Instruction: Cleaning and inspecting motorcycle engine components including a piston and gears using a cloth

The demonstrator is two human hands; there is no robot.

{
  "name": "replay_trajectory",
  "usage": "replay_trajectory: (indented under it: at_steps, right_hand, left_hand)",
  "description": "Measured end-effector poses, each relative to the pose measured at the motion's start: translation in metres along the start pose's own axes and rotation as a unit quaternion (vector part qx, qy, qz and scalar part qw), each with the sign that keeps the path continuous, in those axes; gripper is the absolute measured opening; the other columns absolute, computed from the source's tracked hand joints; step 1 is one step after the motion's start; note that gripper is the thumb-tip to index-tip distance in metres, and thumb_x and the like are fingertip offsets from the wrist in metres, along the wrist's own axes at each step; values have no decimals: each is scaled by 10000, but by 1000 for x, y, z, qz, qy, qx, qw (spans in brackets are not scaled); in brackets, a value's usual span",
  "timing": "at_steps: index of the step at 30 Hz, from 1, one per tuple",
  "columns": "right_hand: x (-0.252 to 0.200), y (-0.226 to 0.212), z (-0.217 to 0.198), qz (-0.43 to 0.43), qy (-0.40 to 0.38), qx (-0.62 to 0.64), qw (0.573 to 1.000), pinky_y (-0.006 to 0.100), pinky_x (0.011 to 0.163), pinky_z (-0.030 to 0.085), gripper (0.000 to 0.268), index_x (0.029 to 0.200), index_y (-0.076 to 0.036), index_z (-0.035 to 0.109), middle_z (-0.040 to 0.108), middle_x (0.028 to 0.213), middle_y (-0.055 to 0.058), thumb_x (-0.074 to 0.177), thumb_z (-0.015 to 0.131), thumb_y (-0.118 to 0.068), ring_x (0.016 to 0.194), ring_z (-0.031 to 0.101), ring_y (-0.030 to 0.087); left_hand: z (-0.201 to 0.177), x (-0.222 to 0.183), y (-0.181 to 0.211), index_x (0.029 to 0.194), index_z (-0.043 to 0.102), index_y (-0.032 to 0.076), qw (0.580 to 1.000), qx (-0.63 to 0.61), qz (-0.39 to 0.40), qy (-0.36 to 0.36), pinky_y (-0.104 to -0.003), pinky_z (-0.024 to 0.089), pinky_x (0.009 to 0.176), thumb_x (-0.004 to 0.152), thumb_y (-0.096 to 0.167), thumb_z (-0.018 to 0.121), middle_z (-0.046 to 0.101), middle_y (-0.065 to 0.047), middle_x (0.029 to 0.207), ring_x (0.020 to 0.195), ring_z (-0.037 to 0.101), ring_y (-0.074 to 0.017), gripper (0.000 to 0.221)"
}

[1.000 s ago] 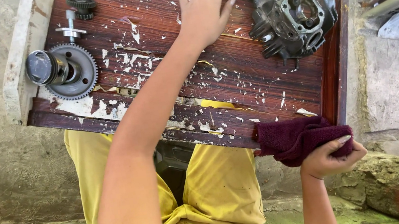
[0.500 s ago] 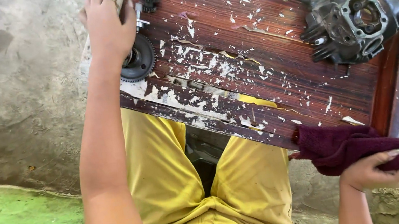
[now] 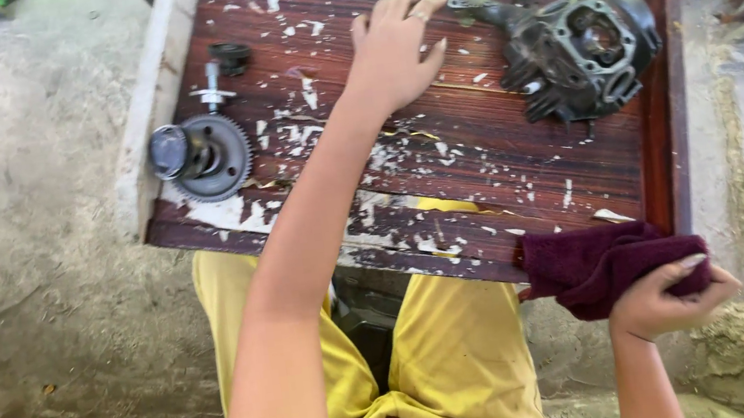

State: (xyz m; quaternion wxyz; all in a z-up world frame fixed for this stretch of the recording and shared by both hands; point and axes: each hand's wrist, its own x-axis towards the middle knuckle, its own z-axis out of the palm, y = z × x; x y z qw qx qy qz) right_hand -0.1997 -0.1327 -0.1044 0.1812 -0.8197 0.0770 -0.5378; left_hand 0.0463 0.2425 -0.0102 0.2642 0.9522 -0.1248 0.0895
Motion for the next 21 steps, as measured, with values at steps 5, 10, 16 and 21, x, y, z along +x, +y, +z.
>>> replay_trajectory:
  at_steps: [5,10,16,21]
  right_hand:
    - [-5,2,-7,44,-45,6,998,330,654,471,63,989,38,457,500,915,131,1043,489,31,713,461,229]
    - [-9,15,-2,39,-22,25,999,317,645,396,129,933,-23,426,453,849,72,1042,489,3,695,387,193]
    - [3,-16,-12,69,-40,18,997,383,729,388,114,976,19,422,435,912,127,1063,493,41,761,391,241]
    - [-12,13,-5,50,-18,32,998,325,592,398,163,959,-10,412,447,858,94,1087,502,36,671,413,206]
  left_hand:
    - [92,66,19,1439,490,30,982,138,28,123,-602,352,1020,936,468,748,584,-137,1407,1236,547,-280,716]
    - [116,91,-1,1346,561,37,983,95,-72,139,-547,371,948,772,875,763,633,-103,1292,1095,620,-265,1035]
    - [86,72,-18,1311,596,114,992,-46,-45,109,-572,318,985,701,659,960,700,-81,1251,1159,631,-273,896]
    - [90,73,-8,1138,757,125,993,-65,-19,98,-692,279,968,591,790,917,757,-105,1145,1144,628,-328,875]
